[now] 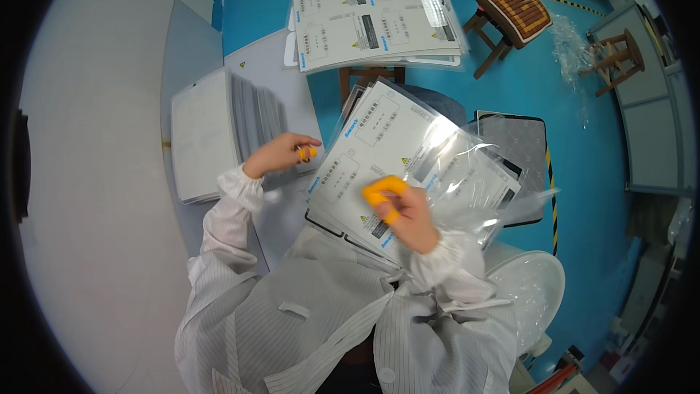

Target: Unpacking technical sheets from plastic protective sleeves and stacking them in an electronics manufacturing environment.

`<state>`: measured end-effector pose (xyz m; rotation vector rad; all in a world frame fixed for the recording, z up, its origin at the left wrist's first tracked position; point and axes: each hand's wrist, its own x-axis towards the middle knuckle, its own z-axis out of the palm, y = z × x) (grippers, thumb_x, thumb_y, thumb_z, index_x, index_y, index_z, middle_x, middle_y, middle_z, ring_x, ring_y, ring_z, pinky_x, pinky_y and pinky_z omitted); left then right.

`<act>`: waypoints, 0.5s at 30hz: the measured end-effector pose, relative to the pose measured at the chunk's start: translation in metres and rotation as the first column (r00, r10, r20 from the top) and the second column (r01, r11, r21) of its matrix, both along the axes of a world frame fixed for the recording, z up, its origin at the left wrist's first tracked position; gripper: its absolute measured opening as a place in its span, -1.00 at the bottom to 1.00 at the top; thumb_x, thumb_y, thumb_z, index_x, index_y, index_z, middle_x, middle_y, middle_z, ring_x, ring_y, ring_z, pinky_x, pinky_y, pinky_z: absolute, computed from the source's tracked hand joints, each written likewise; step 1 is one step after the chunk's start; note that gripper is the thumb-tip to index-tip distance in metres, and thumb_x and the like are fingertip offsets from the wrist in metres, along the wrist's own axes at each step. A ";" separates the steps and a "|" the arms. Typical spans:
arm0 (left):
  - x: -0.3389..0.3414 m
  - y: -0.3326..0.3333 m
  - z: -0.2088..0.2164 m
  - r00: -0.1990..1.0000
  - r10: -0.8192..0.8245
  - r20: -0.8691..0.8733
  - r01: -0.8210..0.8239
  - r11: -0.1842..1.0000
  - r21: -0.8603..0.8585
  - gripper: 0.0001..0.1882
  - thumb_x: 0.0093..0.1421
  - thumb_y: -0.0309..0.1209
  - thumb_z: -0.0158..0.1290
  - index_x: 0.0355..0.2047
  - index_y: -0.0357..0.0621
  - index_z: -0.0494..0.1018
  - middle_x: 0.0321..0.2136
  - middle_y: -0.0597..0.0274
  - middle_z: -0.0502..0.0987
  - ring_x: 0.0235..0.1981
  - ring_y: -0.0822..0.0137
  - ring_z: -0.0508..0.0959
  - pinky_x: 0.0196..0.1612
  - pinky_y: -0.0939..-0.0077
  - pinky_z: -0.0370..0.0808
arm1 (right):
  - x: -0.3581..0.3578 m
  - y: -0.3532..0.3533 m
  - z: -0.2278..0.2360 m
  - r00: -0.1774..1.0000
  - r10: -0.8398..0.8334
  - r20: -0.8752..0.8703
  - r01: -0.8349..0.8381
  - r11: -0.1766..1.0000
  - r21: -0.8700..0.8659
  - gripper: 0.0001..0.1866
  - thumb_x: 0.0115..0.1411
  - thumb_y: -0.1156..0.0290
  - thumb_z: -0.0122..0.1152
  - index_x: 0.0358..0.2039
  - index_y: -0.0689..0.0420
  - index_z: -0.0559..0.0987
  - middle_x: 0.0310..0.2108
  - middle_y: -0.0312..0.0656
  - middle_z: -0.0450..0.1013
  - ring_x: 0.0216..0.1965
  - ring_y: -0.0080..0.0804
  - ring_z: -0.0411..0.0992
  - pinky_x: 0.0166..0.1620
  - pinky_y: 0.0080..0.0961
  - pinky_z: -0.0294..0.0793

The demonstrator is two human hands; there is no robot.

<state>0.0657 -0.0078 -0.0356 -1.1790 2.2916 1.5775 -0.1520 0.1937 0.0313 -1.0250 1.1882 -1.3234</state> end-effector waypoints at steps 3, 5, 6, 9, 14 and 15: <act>0.005 0.029 -0.004 0.990 0.139 -0.037 -0.131 0.976 0.174 -0.70 0.09 -0.43 -0.02 -0.16 -0.24 0.46 -0.45 0.08 0.55 -0.49 0.33 0.52 -0.36 0.51 0.44 | 0.031 -0.029 -0.054 0.964 0.124 -0.237 -0.123 0.992 0.017 -0.79 0.13 0.32 0.08 -0.31 0.21 0.48 -0.64 -0.35 0.33 -0.63 -0.67 0.25 -0.55 -0.68 0.23; 0.010 0.036 0.003 0.987 0.148 -0.055 -0.137 0.975 0.173 -0.72 0.10 -0.46 -0.04 -0.17 -0.26 0.46 -0.46 0.06 0.55 -0.50 0.31 0.54 -0.38 0.53 0.45 | 0.036 -0.042 -0.079 0.853 0.100 -0.513 -0.115 0.993 0.001 -0.80 0.13 0.33 0.09 -0.34 0.21 0.49 -0.70 -0.31 0.30 -0.67 -0.66 0.22 -0.57 -0.64 0.19; 0.013 0.038 0.004 0.991 0.113 -0.072 -0.113 0.994 0.013 -0.73 0.09 -0.46 -0.03 -0.19 -0.27 0.47 -0.47 0.07 0.55 -0.50 0.34 0.54 -0.39 0.55 0.45 | 0.037 -0.047 -0.081 0.860 0.003 -0.510 -0.030 0.998 -0.046 -0.82 0.11 0.36 0.10 -0.34 0.21 0.50 -0.73 -0.29 0.26 -0.69 -0.63 0.17 -0.57 -0.63 0.17; 0.014 0.042 0.008 0.984 0.112 -0.137 -0.134 0.978 -0.161 -0.77 0.08 -0.47 0.00 -0.24 -0.28 0.49 -0.49 0.10 0.55 -0.52 0.39 0.53 -0.41 0.58 0.46 | 0.032 -0.062 -0.077 0.894 -0.172 -0.414 0.154 0.985 -0.077 -0.81 0.09 0.36 0.13 -0.34 0.21 0.50 -0.73 -0.29 0.23 -0.68 -0.61 0.14 -0.57 -0.64 0.17; -0.006 0.038 0.033 0.958 0.245 -0.153 -0.240 0.970 0.046 -0.82 0.05 -0.57 0.03 -0.29 -0.29 0.50 -0.55 0.26 0.53 -0.54 0.55 0.47 -0.45 0.69 0.45 | 0.045 -0.064 -0.062 0.806 -0.137 -0.577 0.095 0.990 -0.101 -0.73 -0.10 0.38 0.33 -0.40 0.18 0.47 -0.70 -0.23 0.25 -0.70 -0.46 0.24 -0.55 -0.58 0.28; -0.008 0.038 0.035 0.947 0.283 -0.150 -0.276 0.959 0.067 -0.83 0.04 -0.58 0.03 -0.31 -0.30 0.50 -0.56 0.27 0.53 -0.55 0.57 0.47 -0.48 0.70 0.45 | 0.058 -0.060 -0.062 0.805 -0.136 -0.577 0.095 0.990 -0.102 -0.73 -0.10 0.38 0.33 -0.40 0.18 0.47 -0.70 -0.23 0.25 -0.70 -0.46 0.24 -0.55 -0.58 0.28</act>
